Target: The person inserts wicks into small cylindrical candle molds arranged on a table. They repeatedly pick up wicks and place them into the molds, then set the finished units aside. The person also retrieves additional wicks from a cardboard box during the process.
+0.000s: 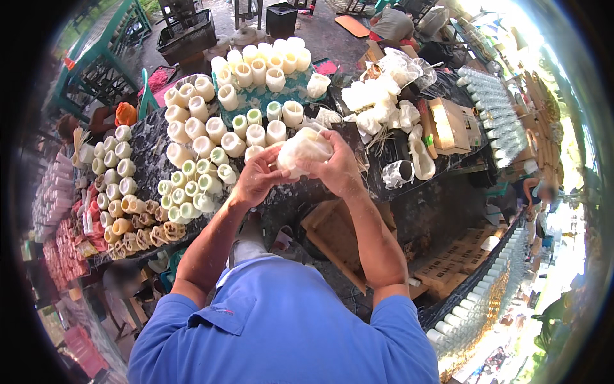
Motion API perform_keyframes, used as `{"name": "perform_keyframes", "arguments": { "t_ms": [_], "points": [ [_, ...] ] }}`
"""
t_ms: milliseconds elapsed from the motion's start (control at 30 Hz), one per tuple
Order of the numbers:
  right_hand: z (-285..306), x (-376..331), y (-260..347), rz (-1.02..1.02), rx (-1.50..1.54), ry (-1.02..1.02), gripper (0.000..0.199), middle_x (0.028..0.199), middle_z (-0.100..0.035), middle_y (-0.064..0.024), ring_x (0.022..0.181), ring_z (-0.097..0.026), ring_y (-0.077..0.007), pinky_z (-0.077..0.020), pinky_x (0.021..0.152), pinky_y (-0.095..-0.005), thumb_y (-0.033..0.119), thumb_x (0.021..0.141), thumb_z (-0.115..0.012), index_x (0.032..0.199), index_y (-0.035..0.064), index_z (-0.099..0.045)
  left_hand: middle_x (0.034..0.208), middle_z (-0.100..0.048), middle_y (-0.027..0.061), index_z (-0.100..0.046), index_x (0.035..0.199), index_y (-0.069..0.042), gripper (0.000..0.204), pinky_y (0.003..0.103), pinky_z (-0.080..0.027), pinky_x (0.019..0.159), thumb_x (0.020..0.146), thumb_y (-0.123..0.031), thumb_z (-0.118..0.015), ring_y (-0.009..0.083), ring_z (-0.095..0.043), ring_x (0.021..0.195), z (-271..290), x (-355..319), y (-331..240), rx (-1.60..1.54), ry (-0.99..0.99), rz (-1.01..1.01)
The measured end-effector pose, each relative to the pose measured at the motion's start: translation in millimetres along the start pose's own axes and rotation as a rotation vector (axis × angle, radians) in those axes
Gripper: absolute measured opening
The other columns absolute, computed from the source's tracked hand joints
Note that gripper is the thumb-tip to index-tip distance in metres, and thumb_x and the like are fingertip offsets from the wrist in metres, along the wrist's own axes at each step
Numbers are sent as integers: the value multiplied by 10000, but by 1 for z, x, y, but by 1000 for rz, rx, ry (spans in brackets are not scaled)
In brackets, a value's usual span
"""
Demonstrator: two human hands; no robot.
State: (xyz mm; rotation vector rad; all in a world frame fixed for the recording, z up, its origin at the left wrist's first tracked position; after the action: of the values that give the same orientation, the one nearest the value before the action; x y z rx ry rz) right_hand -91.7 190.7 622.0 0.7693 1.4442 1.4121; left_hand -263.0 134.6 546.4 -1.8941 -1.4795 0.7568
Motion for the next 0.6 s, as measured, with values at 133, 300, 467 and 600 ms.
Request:
{"name": "perform_keyframes", "arguments": {
  "t_ms": [133,300,467,600],
  "points": [
    [-5,32,4,9,-430,-62,795,1246,-708,-108,1082,-714,-183,-626,925,-334,218,801,-963,1458,4,-568,1386,-702,86,-477,1587,34,750,341,-610,986,935,-47,-838,183,-706,1194,24,34,-2,62,9,47],
    [8,133,32,85,-450,-76,713,1236,-761,-162,1116,-737,-243,-583,988,-388,279,795,-917,1397,22,-633,1232,-766,152,-638,1450,39,634,329,-597,912,880,-144,-846,150,-711,1024,65,149,-63,586,32,-138],
    [29,278,-10,69,-492,-344,668,1213,-778,-212,1128,-753,-331,-587,991,-428,280,791,-920,1357,25,-673,1368,-697,137,-456,1590,85,766,345,-548,1036,972,-197,-809,178,-681,1152,144,289,-51,409,47,158],
    [28,335,-79,-9,-548,-416,637,1205,-751,-254,1140,-722,-439,-562,995,-505,309,801,-897,1322,14,-680,1272,-700,54,-614,1450,-7,488,361,-526,1040,1026,-227,-715,161,-639,1116,212,365,9,618,99,188]
  ]
}}
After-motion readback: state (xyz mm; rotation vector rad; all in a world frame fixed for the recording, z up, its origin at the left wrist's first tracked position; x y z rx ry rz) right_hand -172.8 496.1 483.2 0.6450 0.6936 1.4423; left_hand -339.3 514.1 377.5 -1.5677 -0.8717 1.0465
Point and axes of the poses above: each hand's wrist, its own x-axis towards the middle knuckle, its own z-axis out of the back of the hand, y = z × x, the point moved 7 cm from there along x, towards the middle knuckle
